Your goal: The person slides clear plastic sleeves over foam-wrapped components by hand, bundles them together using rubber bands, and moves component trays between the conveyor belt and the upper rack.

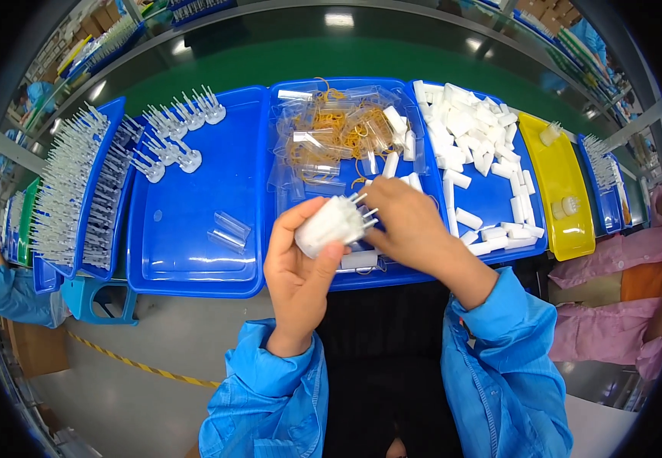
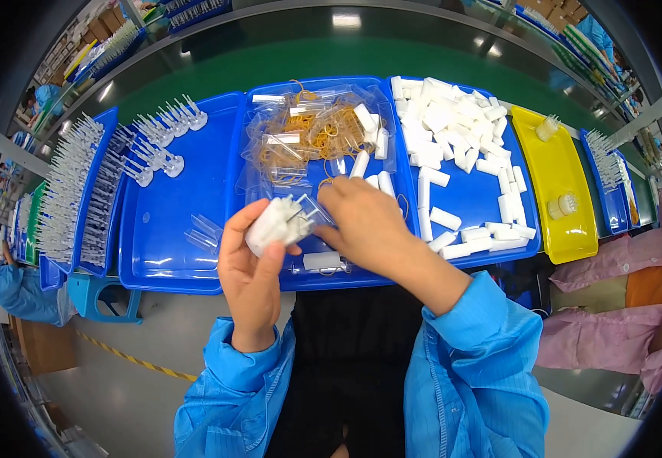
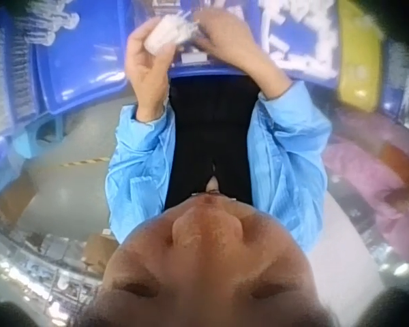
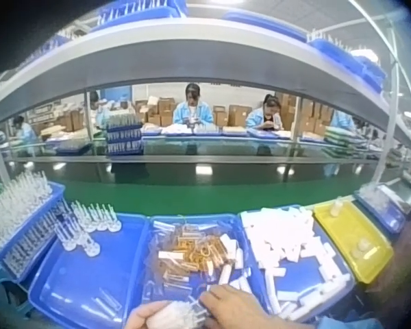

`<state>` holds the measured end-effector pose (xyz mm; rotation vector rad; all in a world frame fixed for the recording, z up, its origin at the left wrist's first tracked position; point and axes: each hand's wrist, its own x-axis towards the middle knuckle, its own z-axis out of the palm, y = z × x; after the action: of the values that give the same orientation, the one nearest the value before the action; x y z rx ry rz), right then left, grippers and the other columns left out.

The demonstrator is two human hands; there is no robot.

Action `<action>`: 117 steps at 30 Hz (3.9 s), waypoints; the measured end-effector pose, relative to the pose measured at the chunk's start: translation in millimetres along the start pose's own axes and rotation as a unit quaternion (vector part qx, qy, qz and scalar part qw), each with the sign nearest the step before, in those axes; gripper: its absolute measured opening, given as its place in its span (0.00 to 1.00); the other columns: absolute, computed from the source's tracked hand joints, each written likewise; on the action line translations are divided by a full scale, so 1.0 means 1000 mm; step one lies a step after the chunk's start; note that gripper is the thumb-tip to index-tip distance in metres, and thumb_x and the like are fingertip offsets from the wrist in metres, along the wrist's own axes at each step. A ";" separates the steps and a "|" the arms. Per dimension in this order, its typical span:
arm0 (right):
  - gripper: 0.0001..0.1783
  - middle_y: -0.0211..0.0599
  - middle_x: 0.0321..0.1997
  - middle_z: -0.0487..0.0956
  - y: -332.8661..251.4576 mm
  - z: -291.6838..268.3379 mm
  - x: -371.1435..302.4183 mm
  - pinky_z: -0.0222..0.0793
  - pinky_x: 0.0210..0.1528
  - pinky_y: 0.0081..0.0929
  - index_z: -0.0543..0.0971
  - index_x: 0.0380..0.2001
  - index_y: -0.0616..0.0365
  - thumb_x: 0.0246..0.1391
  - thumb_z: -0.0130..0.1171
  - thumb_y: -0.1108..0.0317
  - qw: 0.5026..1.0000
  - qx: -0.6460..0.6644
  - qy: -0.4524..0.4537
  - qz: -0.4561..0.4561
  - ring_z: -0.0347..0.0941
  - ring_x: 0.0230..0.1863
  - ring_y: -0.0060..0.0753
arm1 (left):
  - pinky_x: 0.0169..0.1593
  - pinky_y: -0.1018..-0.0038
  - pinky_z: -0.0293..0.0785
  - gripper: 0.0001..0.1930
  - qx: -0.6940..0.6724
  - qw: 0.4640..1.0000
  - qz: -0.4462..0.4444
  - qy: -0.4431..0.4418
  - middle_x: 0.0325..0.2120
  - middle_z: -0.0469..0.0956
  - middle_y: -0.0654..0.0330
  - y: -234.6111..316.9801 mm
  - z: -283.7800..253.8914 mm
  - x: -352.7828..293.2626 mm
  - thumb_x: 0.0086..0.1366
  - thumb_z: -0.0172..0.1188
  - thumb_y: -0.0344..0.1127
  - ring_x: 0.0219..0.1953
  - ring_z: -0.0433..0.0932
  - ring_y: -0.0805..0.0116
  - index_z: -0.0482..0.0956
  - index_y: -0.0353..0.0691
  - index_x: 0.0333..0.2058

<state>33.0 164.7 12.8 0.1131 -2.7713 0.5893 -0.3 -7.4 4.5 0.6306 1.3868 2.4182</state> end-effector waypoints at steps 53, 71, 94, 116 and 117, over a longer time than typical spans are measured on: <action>0.10 0.38 0.44 0.78 -0.002 -0.080 -0.080 0.43 0.64 0.54 0.74 0.28 0.50 0.43 0.64 0.64 0.964 0.258 0.047 -0.038 0.72 0.50 0.42 | 0.48 0.75 0.75 0.13 0.020 0.998 -0.009 -0.050 0.54 0.62 0.50 -0.021 0.047 -0.022 0.66 0.53 0.28 0.51 0.70 0.65 0.69 0.32 0.48; 0.13 0.41 0.42 0.73 0.003 -0.059 -0.089 0.69 0.42 0.18 0.74 0.43 0.69 0.53 0.58 0.80 0.819 0.514 0.243 0.079 0.70 0.39 0.23 | 0.47 0.73 0.74 0.12 0.199 0.974 0.092 -0.058 0.49 0.67 0.51 -0.020 0.048 -0.024 0.61 0.61 0.28 0.49 0.73 0.62 0.77 0.35 0.44; 0.11 0.41 0.41 0.73 -0.015 -0.067 -0.090 0.68 0.41 0.17 0.73 0.41 0.70 0.53 0.58 0.79 0.809 0.542 0.187 0.127 0.71 0.39 0.20 | 0.42 0.74 0.79 0.19 0.230 0.964 0.111 -0.072 0.50 0.66 0.51 -0.019 0.048 -0.020 0.47 0.66 0.18 0.43 0.79 0.63 0.82 0.34 0.42; 0.10 0.40 0.38 0.73 -0.010 -0.060 -0.088 0.69 0.32 0.13 0.73 0.39 0.70 0.52 0.58 0.81 0.816 0.534 0.189 0.116 0.71 0.32 0.18 | 0.42 0.74 0.77 0.17 0.239 0.964 0.104 -0.057 0.48 0.68 0.51 -0.020 0.048 -0.020 0.49 0.67 0.20 0.43 0.79 0.62 0.83 0.35 0.41; 0.10 0.40 0.37 0.73 -0.011 -0.058 -0.088 0.69 0.31 0.13 0.72 0.38 0.70 0.53 0.58 0.80 0.812 0.536 0.203 0.110 0.71 0.31 0.18 | 0.42 0.74 0.77 0.17 0.240 0.964 0.103 -0.055 0.48 0.68 0.51 -0.020 0.047 -0.020 0.49 0.67 0.20 0.43 0.79 0.62 0.83 0.35 0.41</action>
<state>134.4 179.7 39.8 -0.0927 -1.7404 1.9062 41.3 28.8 3.7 1.0525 1.9600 2.1493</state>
